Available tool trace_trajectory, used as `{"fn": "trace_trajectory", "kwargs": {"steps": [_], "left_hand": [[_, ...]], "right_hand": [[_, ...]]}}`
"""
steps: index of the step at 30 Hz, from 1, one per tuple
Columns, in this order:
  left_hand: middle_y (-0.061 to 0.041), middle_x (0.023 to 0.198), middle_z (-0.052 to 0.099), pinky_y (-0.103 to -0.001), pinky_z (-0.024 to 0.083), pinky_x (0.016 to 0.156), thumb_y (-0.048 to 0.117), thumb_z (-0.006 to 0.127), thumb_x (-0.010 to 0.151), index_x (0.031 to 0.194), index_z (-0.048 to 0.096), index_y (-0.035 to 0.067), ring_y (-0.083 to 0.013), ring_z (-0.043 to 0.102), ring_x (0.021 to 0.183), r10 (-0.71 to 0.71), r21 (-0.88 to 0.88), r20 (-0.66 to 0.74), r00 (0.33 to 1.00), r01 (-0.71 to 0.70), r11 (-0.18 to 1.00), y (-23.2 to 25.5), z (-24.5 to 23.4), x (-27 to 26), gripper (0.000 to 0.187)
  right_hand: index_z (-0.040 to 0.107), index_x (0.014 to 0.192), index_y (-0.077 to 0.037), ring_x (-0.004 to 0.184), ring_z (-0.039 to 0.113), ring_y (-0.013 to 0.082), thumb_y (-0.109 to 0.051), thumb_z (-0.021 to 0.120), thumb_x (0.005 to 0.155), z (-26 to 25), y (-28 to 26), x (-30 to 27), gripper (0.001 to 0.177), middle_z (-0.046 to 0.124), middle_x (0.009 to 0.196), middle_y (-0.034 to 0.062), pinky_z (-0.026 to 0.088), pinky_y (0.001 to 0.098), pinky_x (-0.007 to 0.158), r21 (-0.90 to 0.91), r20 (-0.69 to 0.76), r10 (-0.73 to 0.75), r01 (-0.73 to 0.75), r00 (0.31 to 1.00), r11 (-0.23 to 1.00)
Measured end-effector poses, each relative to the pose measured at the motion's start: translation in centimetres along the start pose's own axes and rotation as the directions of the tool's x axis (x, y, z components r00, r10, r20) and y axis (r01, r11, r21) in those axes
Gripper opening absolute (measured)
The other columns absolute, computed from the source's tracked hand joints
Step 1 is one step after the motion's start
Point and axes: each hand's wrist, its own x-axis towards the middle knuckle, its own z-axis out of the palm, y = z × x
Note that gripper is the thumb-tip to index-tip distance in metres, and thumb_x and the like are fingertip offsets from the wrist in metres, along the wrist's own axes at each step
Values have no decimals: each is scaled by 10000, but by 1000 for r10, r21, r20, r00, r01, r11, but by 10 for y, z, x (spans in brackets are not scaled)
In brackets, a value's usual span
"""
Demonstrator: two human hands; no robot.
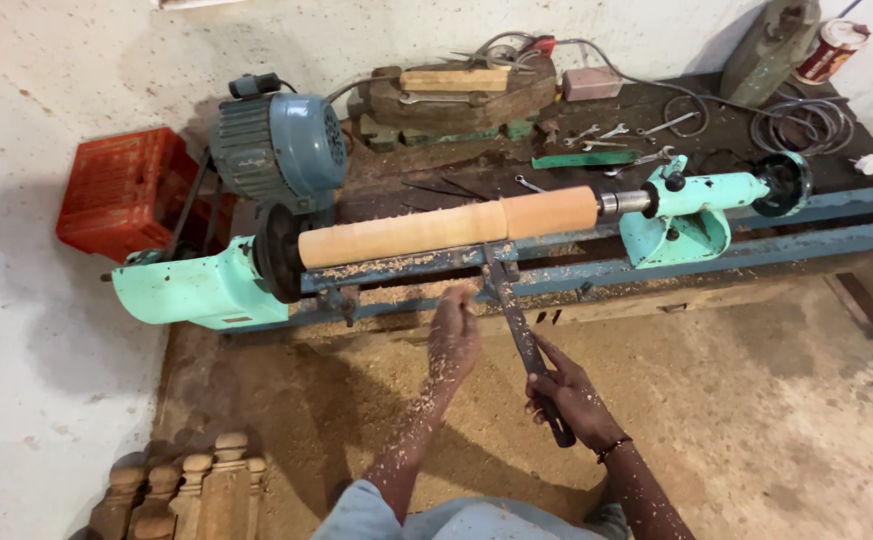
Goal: The person shapes a wooden cylinder on a lathe using a chisel. They then walk to a collection area to pick up several pieces of sandpaper and a metal scraper before returning to the lathe to continue refining the workpiece.
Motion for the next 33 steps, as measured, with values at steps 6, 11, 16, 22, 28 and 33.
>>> {"fn": "trace_trajectory", "kwargs": {"steps": [6,11,16,22,28,33], "left_hand": [[-244,1669,158,-483,327,1210,228,741,853,1625,170,99,-398,184,1553,219,475,509,832,-484,735,30,-15,33,969],[-266,1672,74,-486,108,1279,419,691,950,1629,104,69,-411,72,1567,139,393,585,799,-429,813,23,-1,49,963],[-280,1677,95,-479,109,1285,423,672,947,1598,152,10,-413,102,1576,202,406,615,762,-526,747,18,17,62,930],[-304,1674,82,-490,145,1283,362,704,935,1606,146,-6,-437,117,1564,311,269,592,744,-546,794,10,37,71,947],[-275,1677,107,-498,202,1278,312,758,878,1613,131,26,-431,153,1558,254,311,617,745,-528,790,1,47,75,1007],[-260,1685,90,-500,218,1295,337,770,878,1615,129,43,-418,169,1568,376,268,598,708,-619,738,-15,48,84,1020]], "right_hand": [[298,1590,-270,725,652,144,-33,596,915,9,-3,-11,776,694,904,45,569,305,553,64,1,-47,47,999,997],[374,1592,-270,566,546,118,-81,605,929,19,-5,-12,727,627,782,36,451,285,454,10,-113,-12,13,994,1000],[398,1584,-299,490,466,95,-149,608,954,16,-16,-11,682,530,652,12,416,270,432,-22,-172,-4,0,985,1000],[408,1583,-288,460,421,95,-172,587,972,16,-21,-9,647,505,614,7,371,268,402,8,-232,24,-22,972,1000],[400,1589,-273,445,419,88,-174,586,978,26,-9,-2,647,487,604,8,368,265,387,-11,-266,-30,28,964,1000],[450,1577,-264,440,432,80,-162,579,987,3,-15,1,613,518,614,13,379,261,383,-169,-272,-44,-3,961,986]]}}
